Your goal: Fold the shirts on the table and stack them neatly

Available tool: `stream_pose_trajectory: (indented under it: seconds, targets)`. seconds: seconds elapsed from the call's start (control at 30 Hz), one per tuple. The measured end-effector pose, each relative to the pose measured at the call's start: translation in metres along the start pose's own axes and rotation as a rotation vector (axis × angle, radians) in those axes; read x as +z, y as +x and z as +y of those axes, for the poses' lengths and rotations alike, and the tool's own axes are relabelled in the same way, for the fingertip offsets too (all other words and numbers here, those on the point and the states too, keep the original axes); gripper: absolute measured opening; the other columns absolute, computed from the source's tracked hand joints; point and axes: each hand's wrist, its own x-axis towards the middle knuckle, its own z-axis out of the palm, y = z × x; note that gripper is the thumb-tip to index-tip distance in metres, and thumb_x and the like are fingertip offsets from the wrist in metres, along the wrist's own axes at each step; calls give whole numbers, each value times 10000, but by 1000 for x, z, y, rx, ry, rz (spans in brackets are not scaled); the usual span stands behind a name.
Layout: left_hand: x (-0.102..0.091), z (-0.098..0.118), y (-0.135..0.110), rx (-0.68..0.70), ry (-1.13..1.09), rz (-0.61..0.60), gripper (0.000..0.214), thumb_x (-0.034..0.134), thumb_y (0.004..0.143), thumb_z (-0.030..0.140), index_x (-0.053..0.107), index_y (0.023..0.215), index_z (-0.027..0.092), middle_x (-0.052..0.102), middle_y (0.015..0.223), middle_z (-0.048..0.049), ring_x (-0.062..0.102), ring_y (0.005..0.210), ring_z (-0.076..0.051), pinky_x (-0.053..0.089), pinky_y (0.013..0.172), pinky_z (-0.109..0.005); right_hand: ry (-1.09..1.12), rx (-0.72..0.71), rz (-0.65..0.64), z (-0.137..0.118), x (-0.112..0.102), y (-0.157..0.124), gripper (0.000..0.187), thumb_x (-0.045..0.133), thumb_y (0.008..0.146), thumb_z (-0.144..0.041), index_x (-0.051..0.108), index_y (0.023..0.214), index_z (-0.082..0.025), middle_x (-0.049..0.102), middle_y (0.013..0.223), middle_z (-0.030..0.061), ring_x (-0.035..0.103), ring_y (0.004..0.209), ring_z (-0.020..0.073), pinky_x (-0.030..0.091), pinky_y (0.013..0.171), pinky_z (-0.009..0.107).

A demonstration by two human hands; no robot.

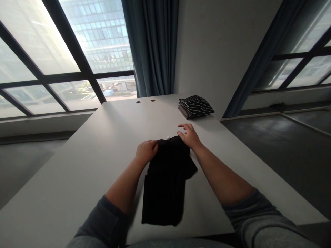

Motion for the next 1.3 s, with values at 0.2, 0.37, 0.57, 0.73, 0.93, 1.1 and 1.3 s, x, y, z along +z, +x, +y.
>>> stream_pose_trajectory:
  seconds: [0.2, 0.37, 0.57, 0.73, 0.93, 1.1, 1.3]
  targets:
    - [15, -12, -1, 167, -332, 45, 197, 566, 802, 151, 586, 615, 210, 702, 1219, -83, 622, 1118, -261, 485, 1056, -428, -141, -416, -522, -18, 12, -21, 216, 719, 880, -264, 776, 1082, -216, 773, 1079, 64, 699, 1020, 236, 505, 964, 372]
    - [25, -15, -4, 30, -705, -19, 131, 616, 881, 307, 631, 972, 214, 729, 916, -8, 639, 817, -162, 523, 808, -309, -72, -377, -450, -26, 19, -33, 177, 695, 898, -236, 752, 1066, -224, 772, 1002, 17, 705, 914, 187, 508, 864, 301]
    - [28, -10, -4, -53, -541, -129, 217, 570, 935, 396, 664, 903, 203, 711, 843, -19, 630, 813, -189, 483, 767, -320, -109, -541, -497, -36, 20, -39, 158, 631, 921, -137, 722, 1021, -219, 715, 1050, 40, 665, 982, 192, 507, 912, 310]
    - [28, -1, -7, -53, -516, -56, 218, 520, 981, 386, 606, 874, 216, 691, 836, -10, 620, 815, -184, 485, 779, -319, -330, -671, -401, -39, 25, -39, 150, 608, 944, -110, 721, 1005, -188, 690, 1029, 87, 624, 985, 235, 479, 961, 379]
    - [35, -1, -6, -102, -537, 41, 157, 539, 974, 322, 592, 867, 221, 705, 884, -21, 644, 870, -194, 496, 812, -326, -522, -703, -344, -43, 34, -47, 164, 558, 1007, -145, 700, 943, -195, 662, 949, 73, 578, 878, 216, 459, 845, 339]
    - [38, -4, -6, -213, -508, 112, 171, 575, 945, 302, 548, 796, 222, 680, 804, -22, 630, 802, -205, 479, 740, -329, -515, -660, -244, -44, 51, -60, 196, 526, 1021, -130, 671, 906, -195, 651, 952, 81, 578, 873, 216, 469, 837, 336]
    - [38, 3, -13, -261, -452, 205, 80, 580, 923, 268, 595, 863, 218, 716, 872, -45, 657, 846, -223, 487, 776, -346, -286, -385, -156, -44, 63, -66, 74, 641, 955, -150, 648, 908, -207, 660, 964, 61, 623, 885, 206, 510, 848, 331]
